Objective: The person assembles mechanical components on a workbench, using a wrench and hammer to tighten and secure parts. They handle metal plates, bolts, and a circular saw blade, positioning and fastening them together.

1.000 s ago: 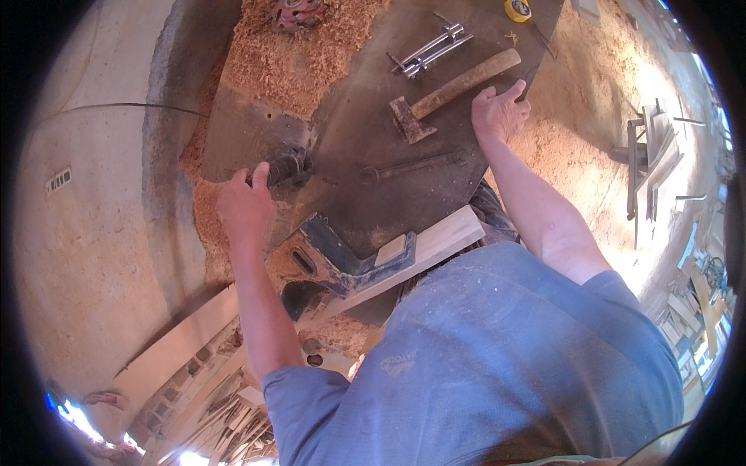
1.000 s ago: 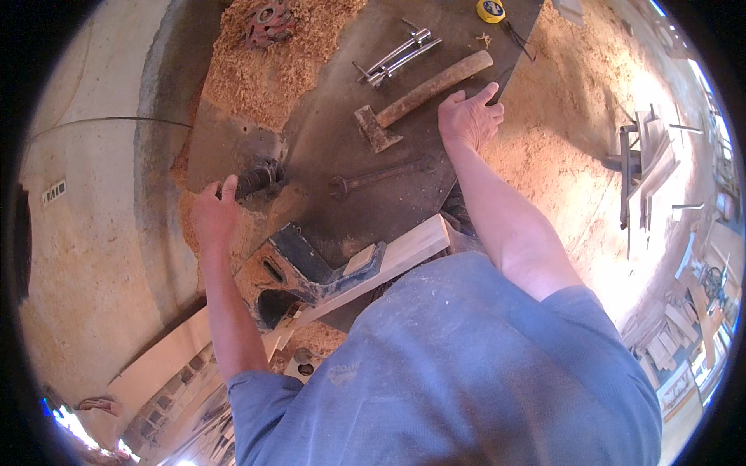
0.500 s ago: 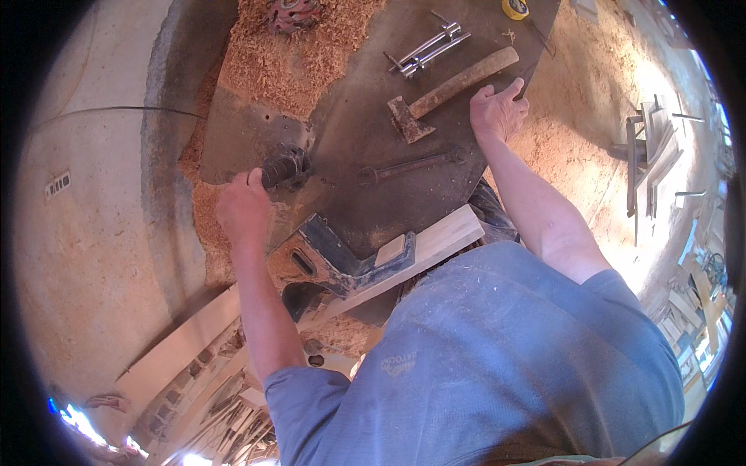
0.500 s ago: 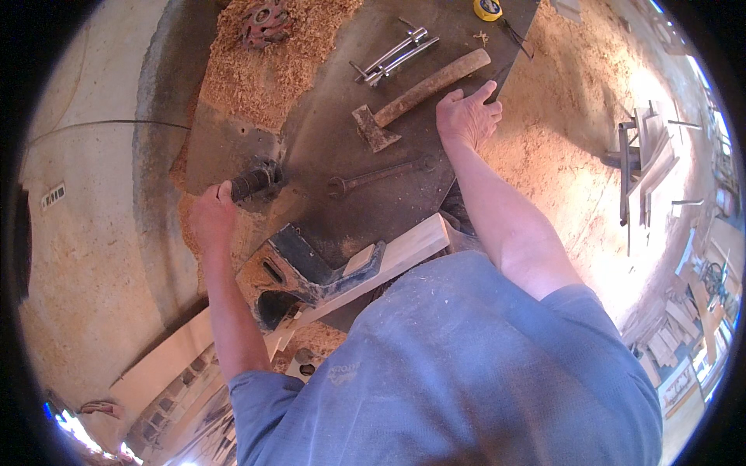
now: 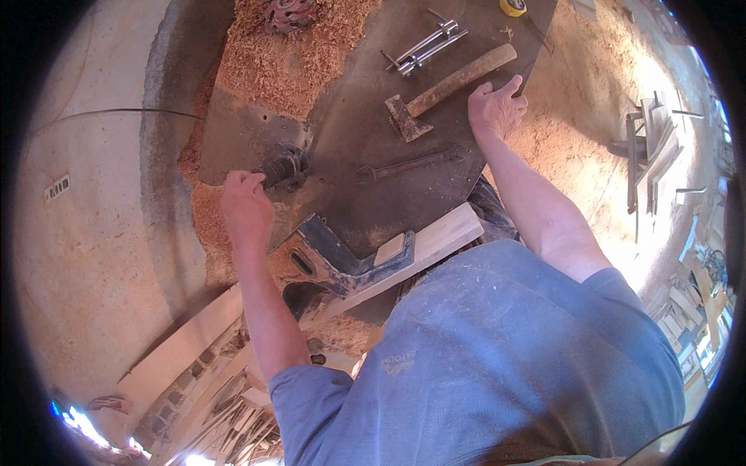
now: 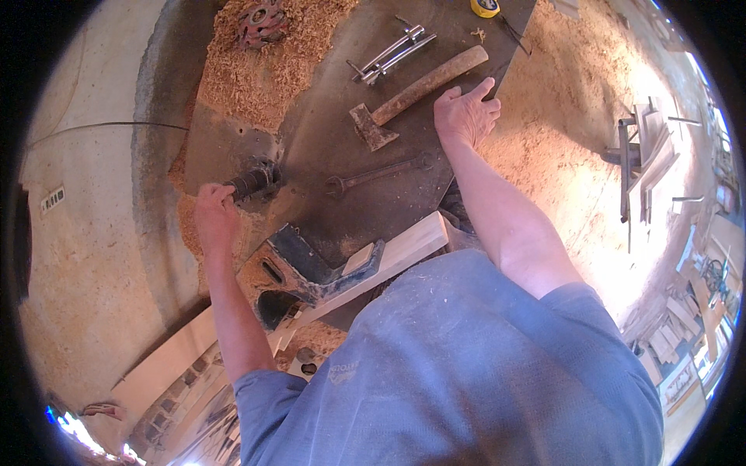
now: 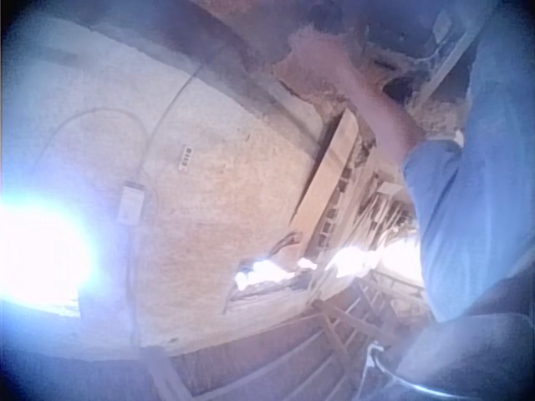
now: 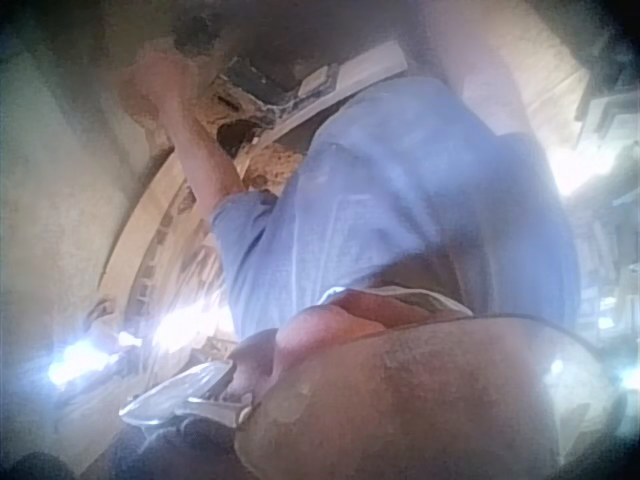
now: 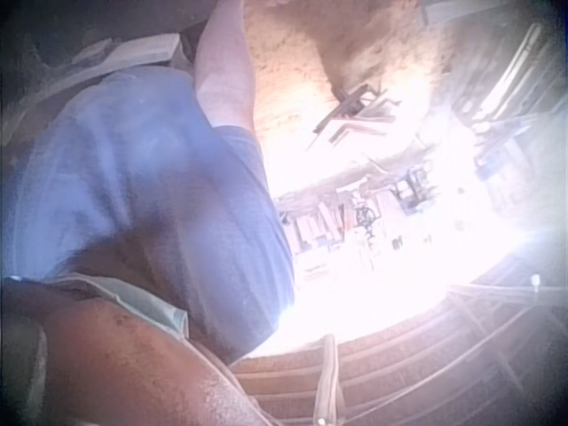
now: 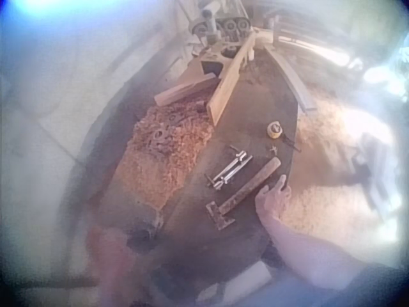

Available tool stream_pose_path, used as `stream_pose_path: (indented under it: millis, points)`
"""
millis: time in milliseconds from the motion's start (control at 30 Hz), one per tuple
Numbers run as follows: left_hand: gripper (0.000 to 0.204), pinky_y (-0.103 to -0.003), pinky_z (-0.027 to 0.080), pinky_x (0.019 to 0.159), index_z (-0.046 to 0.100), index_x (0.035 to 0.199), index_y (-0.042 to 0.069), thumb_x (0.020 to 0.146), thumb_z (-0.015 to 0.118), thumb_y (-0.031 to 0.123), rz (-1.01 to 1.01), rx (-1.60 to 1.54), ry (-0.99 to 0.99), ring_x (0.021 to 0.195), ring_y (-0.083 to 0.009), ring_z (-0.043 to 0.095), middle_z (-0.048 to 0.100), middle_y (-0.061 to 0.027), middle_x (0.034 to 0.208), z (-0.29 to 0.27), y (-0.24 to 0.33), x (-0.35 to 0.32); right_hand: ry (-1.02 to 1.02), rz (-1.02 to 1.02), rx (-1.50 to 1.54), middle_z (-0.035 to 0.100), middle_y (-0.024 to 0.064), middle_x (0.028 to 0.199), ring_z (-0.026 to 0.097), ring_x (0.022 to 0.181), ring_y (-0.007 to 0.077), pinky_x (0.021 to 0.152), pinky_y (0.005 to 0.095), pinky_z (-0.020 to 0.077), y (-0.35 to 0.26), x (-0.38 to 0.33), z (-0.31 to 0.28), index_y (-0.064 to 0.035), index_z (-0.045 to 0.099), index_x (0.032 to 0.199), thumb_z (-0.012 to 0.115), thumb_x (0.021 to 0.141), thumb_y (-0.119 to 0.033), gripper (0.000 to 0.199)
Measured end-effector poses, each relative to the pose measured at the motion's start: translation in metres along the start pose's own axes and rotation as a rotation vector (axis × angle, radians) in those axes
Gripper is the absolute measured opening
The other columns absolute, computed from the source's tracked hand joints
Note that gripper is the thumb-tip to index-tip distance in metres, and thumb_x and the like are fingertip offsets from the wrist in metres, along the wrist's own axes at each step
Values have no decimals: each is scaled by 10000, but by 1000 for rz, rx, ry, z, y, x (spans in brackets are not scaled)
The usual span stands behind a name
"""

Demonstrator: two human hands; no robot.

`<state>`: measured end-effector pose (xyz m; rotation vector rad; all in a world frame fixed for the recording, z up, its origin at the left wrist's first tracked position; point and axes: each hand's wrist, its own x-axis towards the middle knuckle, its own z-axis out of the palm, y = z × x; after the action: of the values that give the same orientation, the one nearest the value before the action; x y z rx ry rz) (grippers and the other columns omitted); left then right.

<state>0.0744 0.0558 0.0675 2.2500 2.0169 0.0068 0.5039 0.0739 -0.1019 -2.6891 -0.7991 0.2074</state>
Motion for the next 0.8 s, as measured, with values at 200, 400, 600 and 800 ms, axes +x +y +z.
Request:
stream_pose_path:
  millis: [200, 400, 600, 800]
  points:
    - [224, -504, 528, 919, 759, 1084, 42, 988, 669, 223, -200, 19, 48, 1080, -411, 668, 691, -191, 1182, -2, 18, 2, -6, 0, -9, 489, 372, 1337, 534, 1239, 502, 1049, 571, 456, 0, 0, -1, -76, 282, 1585, 573, 935, -377, 773]
    - [290, -496, 528, 920, 752, 1099, 2, 1003, 660, 259, -120, -29, -33, 1071, -405, 672, 697, -216, 1140, -4, 8, 3, -22, 13, -3, 484, 371, 1350, 531, 1245, 497, 1051, 565, 457, -1, 0, -2, -75, 277, 1587, 568, 938, -383, 775]
    - [240, -489, 534, 899, 779, 1059, 49, 973, 691, 255, -224, -15, 64, 1033, -397, 685, 710, -182, 1099, -4, 17, 4, -26, 13, -13, 486, 368, 1353, 524, 1259, 492, 1057, 562, 453, 0, 1, -2, -64, 268, 1597, 567, 941, -389, 791]
    - [274, -503, 526, 903, 773, 1040, 10, 976, 682, 260, -139, -69, -26, 1045, -423, 680, 710, -227, 1099, -3, 5, 4, -34, 22, -9, 487, 372, 1352, 525, 1253, 496, 1058, 561, 452, -1, 0, -2, -60, 272, 1594, 568, 940, -389, 789]
